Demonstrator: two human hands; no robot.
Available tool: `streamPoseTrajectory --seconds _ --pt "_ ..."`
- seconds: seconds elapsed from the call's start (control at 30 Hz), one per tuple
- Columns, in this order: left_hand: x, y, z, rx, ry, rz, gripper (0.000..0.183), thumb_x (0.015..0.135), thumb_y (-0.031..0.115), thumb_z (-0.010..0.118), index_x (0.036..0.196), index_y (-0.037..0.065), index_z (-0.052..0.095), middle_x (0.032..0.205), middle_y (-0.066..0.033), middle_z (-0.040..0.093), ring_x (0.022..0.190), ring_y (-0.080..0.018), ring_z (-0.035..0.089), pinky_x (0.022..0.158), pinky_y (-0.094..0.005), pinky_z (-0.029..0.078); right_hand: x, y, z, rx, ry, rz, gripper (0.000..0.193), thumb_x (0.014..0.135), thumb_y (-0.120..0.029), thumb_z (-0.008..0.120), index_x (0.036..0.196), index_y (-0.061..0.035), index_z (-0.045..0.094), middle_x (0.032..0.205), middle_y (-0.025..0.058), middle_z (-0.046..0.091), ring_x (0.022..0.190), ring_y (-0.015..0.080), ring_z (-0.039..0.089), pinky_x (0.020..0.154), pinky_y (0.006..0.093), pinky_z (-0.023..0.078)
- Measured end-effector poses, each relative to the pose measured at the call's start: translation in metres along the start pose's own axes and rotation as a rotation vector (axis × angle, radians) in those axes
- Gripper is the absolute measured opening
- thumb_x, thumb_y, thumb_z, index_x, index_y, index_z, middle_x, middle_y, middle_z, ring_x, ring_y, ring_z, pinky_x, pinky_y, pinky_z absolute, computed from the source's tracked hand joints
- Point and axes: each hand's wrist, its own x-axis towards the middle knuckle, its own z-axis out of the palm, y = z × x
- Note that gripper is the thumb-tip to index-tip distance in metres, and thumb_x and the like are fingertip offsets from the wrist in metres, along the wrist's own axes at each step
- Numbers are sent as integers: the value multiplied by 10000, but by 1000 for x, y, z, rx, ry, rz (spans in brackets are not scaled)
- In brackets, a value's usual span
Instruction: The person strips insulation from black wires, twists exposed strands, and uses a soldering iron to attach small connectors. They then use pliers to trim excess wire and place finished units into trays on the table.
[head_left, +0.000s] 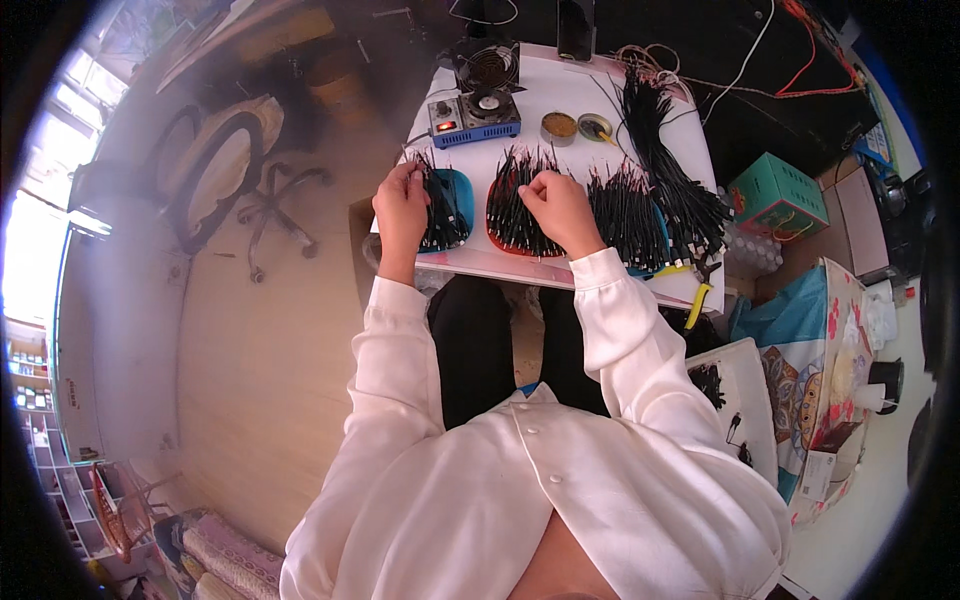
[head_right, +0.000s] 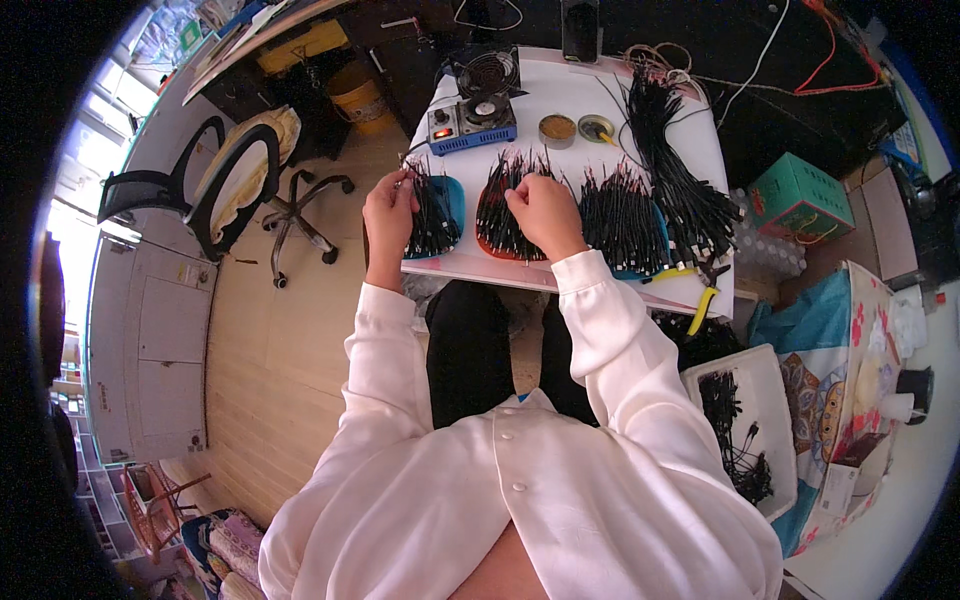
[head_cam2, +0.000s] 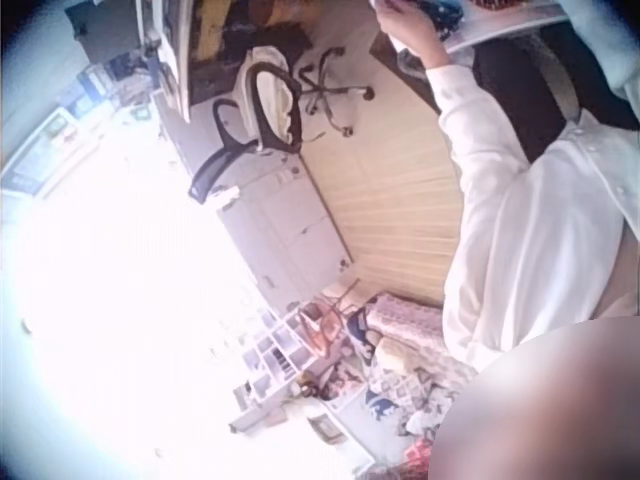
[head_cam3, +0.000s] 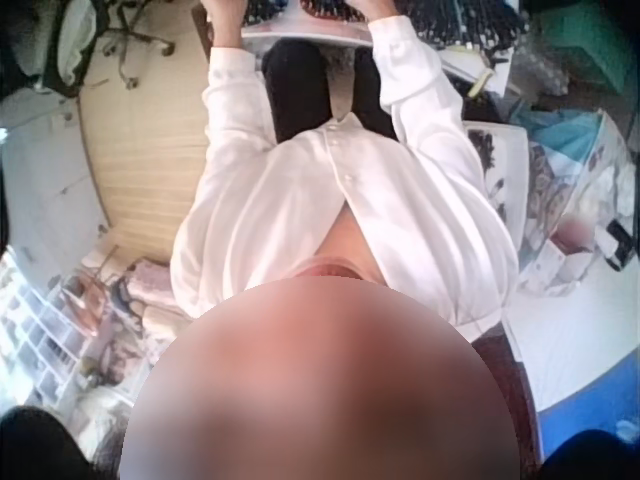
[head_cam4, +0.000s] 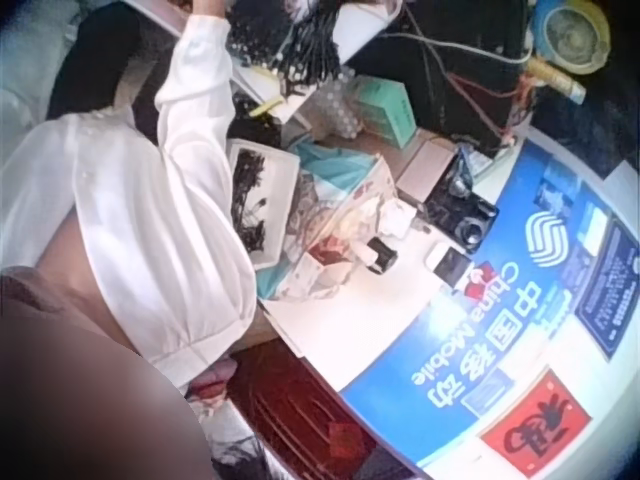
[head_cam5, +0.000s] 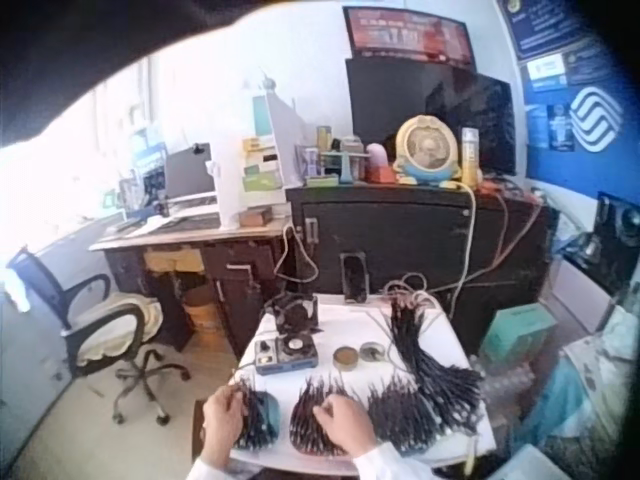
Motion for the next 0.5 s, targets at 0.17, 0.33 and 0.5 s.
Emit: streamPoseTrajectory --seconds 0.17,0.33,0.5 --pt "-3 3 -6 -70 18 39 171 904 87 560 980 -28 662 659 -87 645 594 -142 621 610 -280 486 -4 -14 -8 120 157 -111 197 846 -206 647 823 -17 602 753 146 662 705 342 637 645 420 492" --pt "-8 -1 -4 -163 1 51 158 892 82 563 951 -31 656 686 -71 663 631 -122 631 620 -260 486 1 -38 10 421 20 -185 135 864 -101 601 932 12 571 786 124 675 656 201 641 617 314 504" --pt "-7 -4 0 -340 -62 26 141 943 46 528 987 -40 630 730 -32 613 655 -60 532 595 -196 419 25 -57 57 354 -69 -296 255 852 -73 637 1090 14 610 752 67 662 607 108 604 584 251 485"
